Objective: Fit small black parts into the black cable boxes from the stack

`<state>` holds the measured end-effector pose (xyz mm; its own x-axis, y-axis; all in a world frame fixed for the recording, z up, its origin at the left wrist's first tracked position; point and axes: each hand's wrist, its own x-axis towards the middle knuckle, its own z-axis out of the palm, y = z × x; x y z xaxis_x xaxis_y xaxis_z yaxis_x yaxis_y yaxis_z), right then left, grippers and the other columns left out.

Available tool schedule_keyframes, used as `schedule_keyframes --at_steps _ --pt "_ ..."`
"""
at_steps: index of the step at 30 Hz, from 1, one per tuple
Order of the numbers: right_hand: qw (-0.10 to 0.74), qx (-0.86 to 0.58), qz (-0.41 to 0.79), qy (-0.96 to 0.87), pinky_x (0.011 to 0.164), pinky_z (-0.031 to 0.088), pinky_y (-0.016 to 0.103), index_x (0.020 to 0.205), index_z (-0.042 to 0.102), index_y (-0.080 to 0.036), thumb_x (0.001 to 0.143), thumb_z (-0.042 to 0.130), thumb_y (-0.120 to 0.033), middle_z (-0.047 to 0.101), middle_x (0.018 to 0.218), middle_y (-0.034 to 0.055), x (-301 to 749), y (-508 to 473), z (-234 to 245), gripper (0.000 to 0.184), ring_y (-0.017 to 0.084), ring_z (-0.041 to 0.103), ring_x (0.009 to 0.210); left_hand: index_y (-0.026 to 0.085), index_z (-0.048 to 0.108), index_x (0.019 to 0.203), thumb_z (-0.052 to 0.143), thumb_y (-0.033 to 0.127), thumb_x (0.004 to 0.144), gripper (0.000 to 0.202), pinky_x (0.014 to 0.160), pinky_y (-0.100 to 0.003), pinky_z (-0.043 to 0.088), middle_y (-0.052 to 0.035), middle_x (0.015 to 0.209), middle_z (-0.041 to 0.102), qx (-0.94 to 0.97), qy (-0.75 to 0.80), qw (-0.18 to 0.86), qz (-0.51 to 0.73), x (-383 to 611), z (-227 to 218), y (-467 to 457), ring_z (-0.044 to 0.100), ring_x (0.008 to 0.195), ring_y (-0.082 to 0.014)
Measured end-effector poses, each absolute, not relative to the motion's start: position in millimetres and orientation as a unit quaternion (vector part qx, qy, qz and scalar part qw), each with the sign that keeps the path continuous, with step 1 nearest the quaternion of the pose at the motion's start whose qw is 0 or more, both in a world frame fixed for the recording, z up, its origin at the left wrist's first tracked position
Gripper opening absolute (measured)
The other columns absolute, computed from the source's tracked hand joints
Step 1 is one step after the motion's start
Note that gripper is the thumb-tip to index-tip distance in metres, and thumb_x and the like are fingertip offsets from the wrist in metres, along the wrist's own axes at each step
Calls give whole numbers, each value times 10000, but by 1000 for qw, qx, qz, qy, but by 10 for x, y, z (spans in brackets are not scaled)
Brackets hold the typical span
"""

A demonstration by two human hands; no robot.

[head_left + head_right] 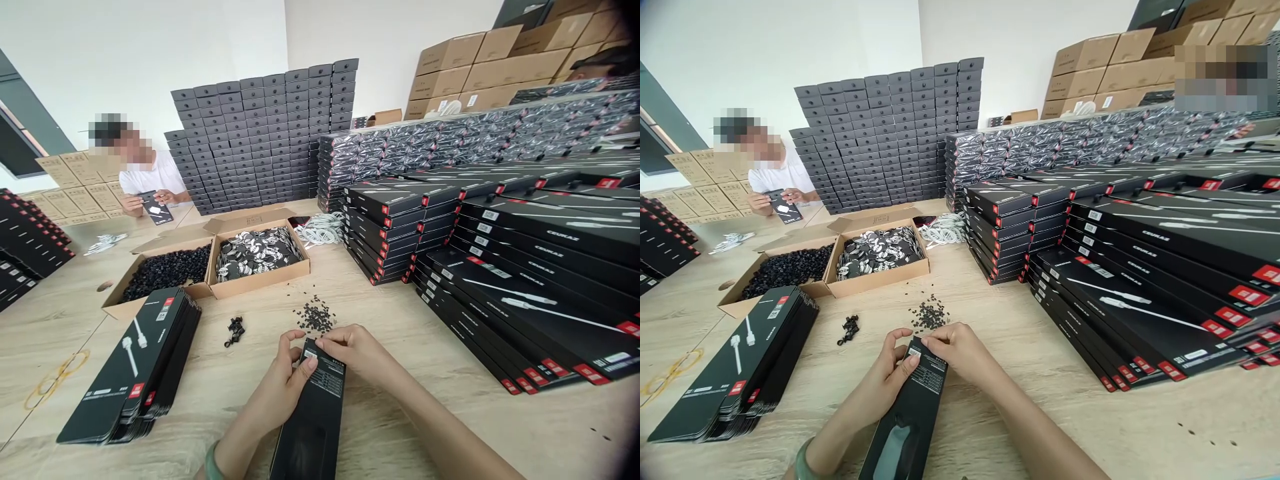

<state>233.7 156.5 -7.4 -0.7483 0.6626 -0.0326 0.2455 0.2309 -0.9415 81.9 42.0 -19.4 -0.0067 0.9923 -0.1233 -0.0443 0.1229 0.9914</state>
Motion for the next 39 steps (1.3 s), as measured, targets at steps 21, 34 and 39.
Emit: schedule_keyframes --at_steps 21,34,39 --pt "312 -268 659 -630 625 445 252 881 589 -188 819 649 -478 581 748 -12 2252 1387 -18 302 133 527 693 217 518 981 517 451 899 248 684 -228 439 23 816 551 401 514 437 620 776 -101 512 507 751 -121" --pt "376 -281 569 -676 738 493 300 905 613 -215 866 581 -471 632 830 17 2314 1394 87 261 182 592 809 193 558 1255 684 339 800 493 1060 -419 339 -102 1273 608 445 445 586 512 627 119 376 505 1216 -280" --pt "267 -262 460 -805 968 476 391 1277 541 -289 850 629 -333 646 1209 56 2665 1195 619 438 239 588 1123 245 500 1331 640 350 829 531 1078 -411 334 -74 1361 557 545 499 534 412 657 416 223 484 1246 -274"
